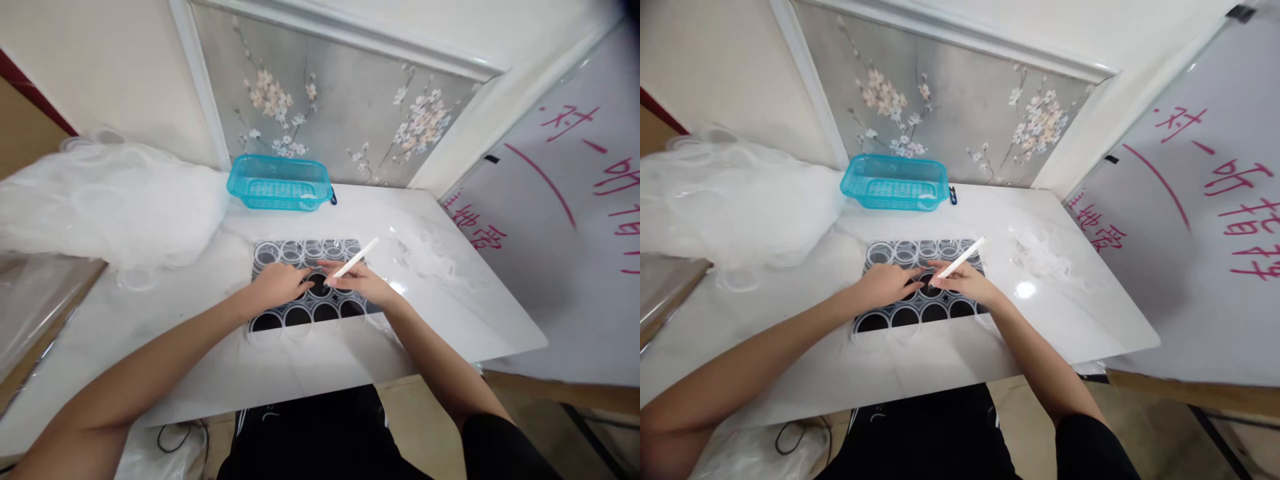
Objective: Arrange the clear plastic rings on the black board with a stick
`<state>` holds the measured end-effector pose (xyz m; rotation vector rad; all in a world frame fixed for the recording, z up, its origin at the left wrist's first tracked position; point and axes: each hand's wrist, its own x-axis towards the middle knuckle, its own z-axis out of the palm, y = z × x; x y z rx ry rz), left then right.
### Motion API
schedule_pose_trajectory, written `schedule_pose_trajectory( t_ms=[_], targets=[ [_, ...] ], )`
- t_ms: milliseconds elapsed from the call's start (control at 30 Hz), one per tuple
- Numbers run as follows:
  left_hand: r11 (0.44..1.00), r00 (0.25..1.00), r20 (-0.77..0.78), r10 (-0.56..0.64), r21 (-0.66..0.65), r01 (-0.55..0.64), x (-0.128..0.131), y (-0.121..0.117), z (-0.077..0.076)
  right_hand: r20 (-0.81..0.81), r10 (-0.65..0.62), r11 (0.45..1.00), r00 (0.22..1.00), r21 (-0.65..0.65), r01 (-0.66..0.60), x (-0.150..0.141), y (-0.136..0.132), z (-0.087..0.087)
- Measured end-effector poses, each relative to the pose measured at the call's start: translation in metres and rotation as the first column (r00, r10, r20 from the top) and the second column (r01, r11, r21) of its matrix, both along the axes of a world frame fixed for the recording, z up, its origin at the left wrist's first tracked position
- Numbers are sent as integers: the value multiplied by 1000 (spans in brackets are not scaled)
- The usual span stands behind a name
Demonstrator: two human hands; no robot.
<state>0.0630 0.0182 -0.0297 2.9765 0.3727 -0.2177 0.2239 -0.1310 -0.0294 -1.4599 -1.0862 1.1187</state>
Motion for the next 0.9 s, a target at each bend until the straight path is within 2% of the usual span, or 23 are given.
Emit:
schedule_pose_trajectory(
  t_ms=[133,267,367,600,767,900],
  targets=[
    [1000,1000,9,10,27,-10,18,-5,-3,-135,-19,999,991,36,24,-3,18,-12],
    [997,998,22,55,56,-56,23,-3,-4,-144,-46,989,988,134,66,2,22,-17],
    [987,993,33,111,113,-114,22,-2,-4,-64,-62,978,996,195,73,2,22,-16],
    [964,970,-23,241,119,-237,6,9,6,190,-188,972,964,177,154,10,13,-12],
    [942,948,-68,312,151,-299,-16,27,11,282,-214,971,935,169,172,23,5,-8],
    [925,937,-70,342,202,-322,-21,51,24,343,-289,948,894,234,217,37,13,-4]
  ],
)
